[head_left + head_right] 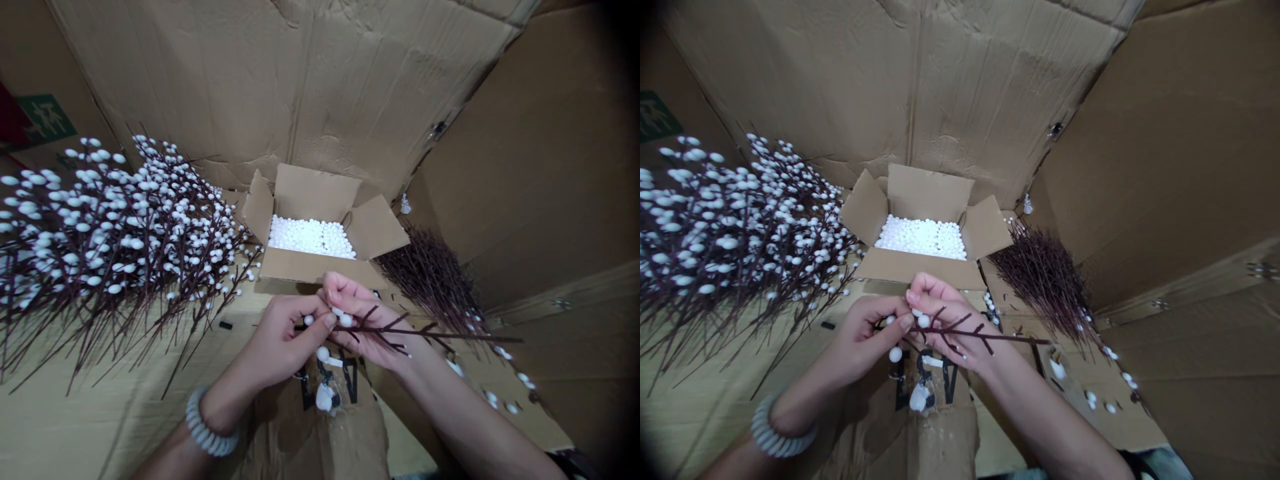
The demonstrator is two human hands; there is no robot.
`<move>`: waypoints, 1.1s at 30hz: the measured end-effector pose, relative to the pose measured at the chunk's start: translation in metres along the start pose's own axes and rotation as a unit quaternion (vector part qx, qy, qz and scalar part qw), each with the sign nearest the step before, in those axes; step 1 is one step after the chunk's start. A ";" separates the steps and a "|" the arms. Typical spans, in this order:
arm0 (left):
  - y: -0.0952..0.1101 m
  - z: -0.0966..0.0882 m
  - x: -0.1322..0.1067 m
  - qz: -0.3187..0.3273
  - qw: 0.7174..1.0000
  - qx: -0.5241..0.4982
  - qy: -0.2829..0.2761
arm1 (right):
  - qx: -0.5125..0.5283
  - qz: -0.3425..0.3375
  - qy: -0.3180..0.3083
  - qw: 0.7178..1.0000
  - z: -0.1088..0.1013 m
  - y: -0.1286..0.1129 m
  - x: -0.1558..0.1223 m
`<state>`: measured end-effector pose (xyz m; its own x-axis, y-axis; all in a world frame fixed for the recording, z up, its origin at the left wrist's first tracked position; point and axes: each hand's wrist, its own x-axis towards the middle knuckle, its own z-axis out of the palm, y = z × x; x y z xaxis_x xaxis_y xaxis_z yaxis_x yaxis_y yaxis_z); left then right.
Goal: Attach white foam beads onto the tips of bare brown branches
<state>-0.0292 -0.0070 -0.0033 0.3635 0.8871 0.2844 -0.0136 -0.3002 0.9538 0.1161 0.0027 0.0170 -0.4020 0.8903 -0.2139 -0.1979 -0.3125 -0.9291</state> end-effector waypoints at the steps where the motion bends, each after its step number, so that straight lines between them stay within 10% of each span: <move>1: 0.000 0.000 0.000 0.005 1.000 -0.002 -0.001 | 0.032 0.018 -0.016 0.999 0.001 -0.002 0.000; 27: 0.002 0.000 0.002 0.013 1.000 0.005 0.027 | 0.111 -0.024 0.015 0.993 -0.008 -0.003 -0.009; 33: 0.000 0.001 0.004 -0.036 0.990 -0.057 0.126 | 0.097 -0.079 0.093 0.988 -0.010 0.005 -0.017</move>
<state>-0.0272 -0.0036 -0.0017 0.1230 0.9684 0.2170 -0.1063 -0.2046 0.9731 0.1305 -0.0109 0.0126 -0.1844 0.9728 -0.1401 -0.4201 -0.2068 -0.8836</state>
